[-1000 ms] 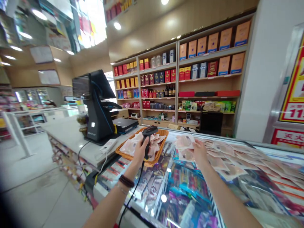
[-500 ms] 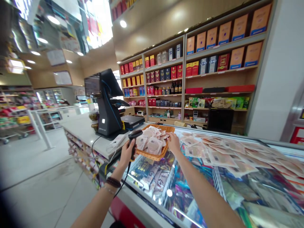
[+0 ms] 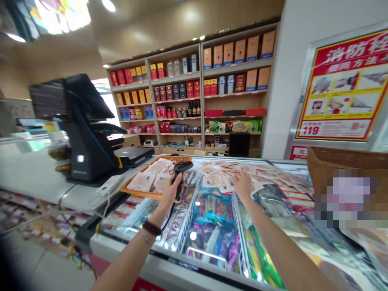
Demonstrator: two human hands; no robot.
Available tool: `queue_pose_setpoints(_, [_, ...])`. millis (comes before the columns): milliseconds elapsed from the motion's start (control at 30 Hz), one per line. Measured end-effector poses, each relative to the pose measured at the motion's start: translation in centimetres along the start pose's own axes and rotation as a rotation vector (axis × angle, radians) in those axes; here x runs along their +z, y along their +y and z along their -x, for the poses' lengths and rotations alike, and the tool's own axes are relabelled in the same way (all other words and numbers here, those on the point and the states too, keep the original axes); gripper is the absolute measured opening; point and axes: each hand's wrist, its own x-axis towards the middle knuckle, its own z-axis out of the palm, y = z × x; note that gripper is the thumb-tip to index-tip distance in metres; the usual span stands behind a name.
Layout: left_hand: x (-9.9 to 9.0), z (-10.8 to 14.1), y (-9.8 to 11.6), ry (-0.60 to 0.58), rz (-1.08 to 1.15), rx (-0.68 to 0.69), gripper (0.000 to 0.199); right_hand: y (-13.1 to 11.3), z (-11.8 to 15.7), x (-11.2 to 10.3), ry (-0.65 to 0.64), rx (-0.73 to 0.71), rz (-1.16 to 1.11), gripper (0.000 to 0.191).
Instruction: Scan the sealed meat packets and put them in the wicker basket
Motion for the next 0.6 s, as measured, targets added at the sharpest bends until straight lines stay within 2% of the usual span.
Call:
queue_pose_setpoints(100, [4.0,-0.2,-0.7,-0.076,0.045,-0.018,0.082,3.5,-0.4,-3.9,0.065,0.110,0.083,0.029])
queue_pose_setpoints(167, [6.4,-0.1,-1.5,-0.111,0.069,-0.037,0.081,5.5,0.1,-5.5,0.031,0.188,0.146,0.037])
queue_pose_setpoints(300, [10.3,0.6,-3.5,-0.165,0.121,-0.097,0.078,7.2,1.5,-6.3,-0.080,0.234,0.286,0.053])
queue_pose_setpoints(433, [12.0,1.5,-5.7,-0.182,0.143,-0.175,0.080,6.6,1.8,-5.5,-0.105,0.258,0.363,0.057])
queue_pose_setpoints(600, [11.8,2.1,-7.2,-0.179,0.124,-0.225,0.083,6.0,1.6,-5.4,-0.090,0.304,0.390,0.048])
